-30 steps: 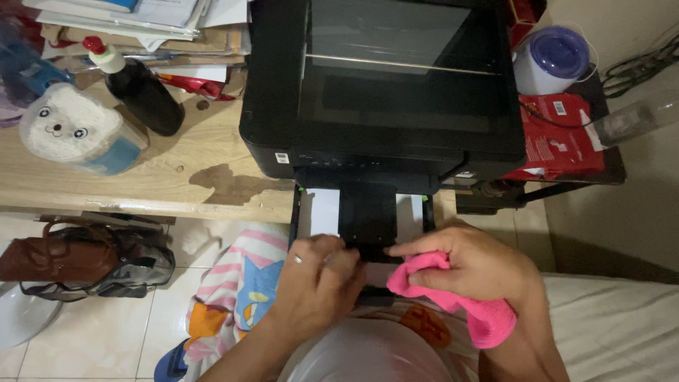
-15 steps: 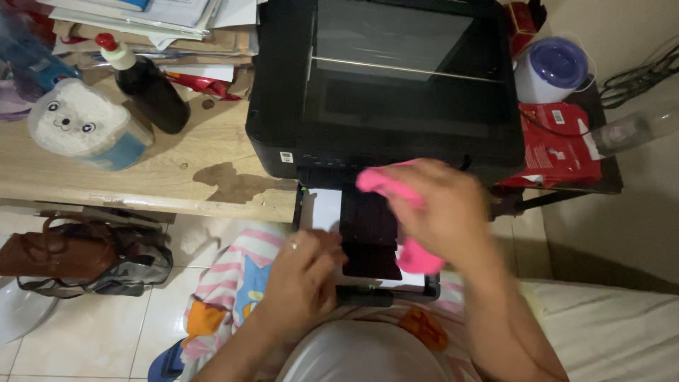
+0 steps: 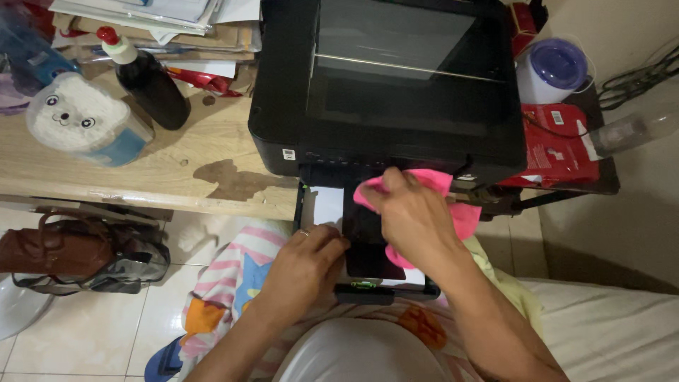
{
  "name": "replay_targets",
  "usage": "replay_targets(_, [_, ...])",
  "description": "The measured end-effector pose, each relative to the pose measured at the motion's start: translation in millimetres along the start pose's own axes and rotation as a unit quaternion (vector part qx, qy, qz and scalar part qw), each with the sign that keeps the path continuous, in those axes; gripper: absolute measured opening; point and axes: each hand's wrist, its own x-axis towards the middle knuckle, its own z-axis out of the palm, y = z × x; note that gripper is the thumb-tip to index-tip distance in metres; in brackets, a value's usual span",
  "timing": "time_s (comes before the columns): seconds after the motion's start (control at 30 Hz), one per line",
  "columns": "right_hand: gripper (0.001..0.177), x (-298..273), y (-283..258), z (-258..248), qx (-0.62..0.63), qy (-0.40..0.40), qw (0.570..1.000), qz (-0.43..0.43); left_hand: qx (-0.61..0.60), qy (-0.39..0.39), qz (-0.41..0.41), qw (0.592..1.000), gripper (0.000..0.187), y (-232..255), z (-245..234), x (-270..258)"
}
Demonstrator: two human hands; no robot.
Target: The person cleans a black printer using a pink cloth. They wipe the paper tray, control panel, and top surface, then remove a handwritten note and a blue folder from the top before continuing to wipe the surface.
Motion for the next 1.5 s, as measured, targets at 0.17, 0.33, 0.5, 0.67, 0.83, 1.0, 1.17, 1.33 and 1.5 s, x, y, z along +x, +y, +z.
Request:
replay_targets(0.17, [0.049,-6.0,-5.1,-3.2,-0.011,-0.007,0.999,-0.038,0.010,0.020,0.016,1.000,0.026,-0.8,0.0,-0.8])
replay_targets(0.33, [0.049,-4.1,-4.8,-3.2,-0.050,-0.013,0.999,0.000,0.004,0.016,0.021,1.000,0.025,-0.6,1.3,-0.5])
replay_targets(0.5, [0.050,-9.5,-6.3,-4.4,0.028,-0.004,0.997,-0.077,0.008,0.034,0.041,0.999,0.025,0.5,-2.5,1.4])
replay_targets(0.67, [0.035,-29.3,15.2,-29.7,0.154,-0.086,0.983,-0.048,0.012,0.035,0.045,0.998,0.033,0.1,-4.8,3.2])
replay_targets(0.83, [0.029,-20.9,12.6,-40.9,0.072,0.035,0.996,0.030,0.014,0.037,0.019,0.999,0.032,4.9,-4.2,0.0])
replay_targets(1.0, [0.027,-2.7,1.3,-25.5,0.013,0.103,0.994,-0.020,0.012,0.052,0.031,0.998,0.038,2.1,-3.5,-2.8])
replay_targets(1.17, [0.032,11.8,4.2,-5.9,-0.004,0.035,0.998,-0.045,0.015,0.048,0.035,0.998,0.038,-0.1,-3.2,-4.3])
replay_targets(1.33, [0.033,2.5,19.5,-19.7,0.055,-0.034,0.996,-0.068,-0.008,0.040,0.033,0.999,0.041,-1.6,-6.0,-5.0])
replay_targets(1.5, [0.034,3.3,22.7,-20.5,0.008,0.028,0.999,-0.042,-0.011,0.020,0.018,1.000,0.041,-2.5,-4.8,-5.2])
